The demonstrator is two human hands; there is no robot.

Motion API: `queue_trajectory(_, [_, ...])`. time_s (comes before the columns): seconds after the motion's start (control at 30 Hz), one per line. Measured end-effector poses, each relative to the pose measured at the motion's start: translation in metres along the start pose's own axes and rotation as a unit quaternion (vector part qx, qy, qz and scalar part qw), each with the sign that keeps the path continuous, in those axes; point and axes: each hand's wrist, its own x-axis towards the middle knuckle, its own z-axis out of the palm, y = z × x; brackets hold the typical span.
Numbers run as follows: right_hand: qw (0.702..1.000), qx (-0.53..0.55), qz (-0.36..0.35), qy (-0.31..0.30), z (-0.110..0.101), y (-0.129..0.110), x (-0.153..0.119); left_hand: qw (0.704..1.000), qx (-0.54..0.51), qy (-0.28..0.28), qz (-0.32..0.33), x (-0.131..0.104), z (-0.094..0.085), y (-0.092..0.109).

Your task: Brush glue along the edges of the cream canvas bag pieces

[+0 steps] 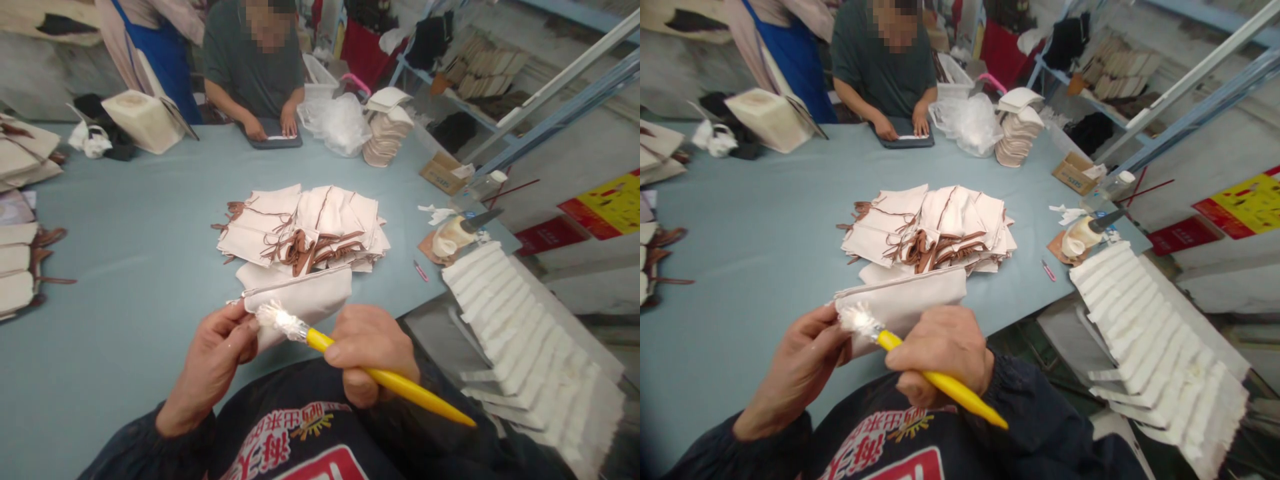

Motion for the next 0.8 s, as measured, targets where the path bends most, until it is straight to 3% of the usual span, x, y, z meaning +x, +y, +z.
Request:
queue_trajectory(0.07, [0.989, 0.042, 0.033, 0.141, -0.012, -0.008, 0.009, 0.993, 0.099, 0.008, 0.068, -0.003, -0.001, -0.001])
queue_trajectory(0.1, [0.976, 0.057, 0.070, 0.200, -0.018, -0.011, 0.014, 0.978, 0.163, 0.015, 0.132, -0.004, 0.000, -0.001])
queue_trajectory(0.17, [0.947, 0.068, 0.174, 0.263, -0.026, -0.017, 0.022, 0.910, 0.289, 0.027, 0.296, -0.005, 0.001, -0.001])
queue_trajectory(0.27, [0.907, 0.076, 0.300, 0.284, -0.035, -0.022, 0.029, 0.771, 0.410, 0.009, 0.487, -0.005, 0.004, -0.005])
queue_trajectory(0.3, [0.902, 0.082, 0.320, 0.279, -0.037, -0.022, 0.030, 0.740, 0.436, -0.005, 0.513, -0.004, 0.004, -0.008])
queue_trajectory(0.37, [0.900, 0.094, 0.341, 0.255, -0.038, -0.022, 0.031, 0.705, 0.471, -0.029, 0.530, -0.004, 0.004, -0.014])
queue_trajectory(0.47, [0.909, 0.105, 0.352, 0.199, -0.035, -0.019, 0.032, 0.691, 0.493, -0.039, 0.527, -0.004, 0.004, -0.027])
queue_trajectory(0.67, [0.919, 0.069, 0.377, 0.094, -0.028, -0.015, 0.025, 0.704, 0.492, -0.038, 0.512, -0.005, 0.006, -0.048])
queue_trajectory(0.8, [0.904, 0.084, 0.418, 0.035, -0.028, -0.025, 0.017, 0.704, 0.494, -0.033, 0.509, -0.004, 0.007, -0.054])
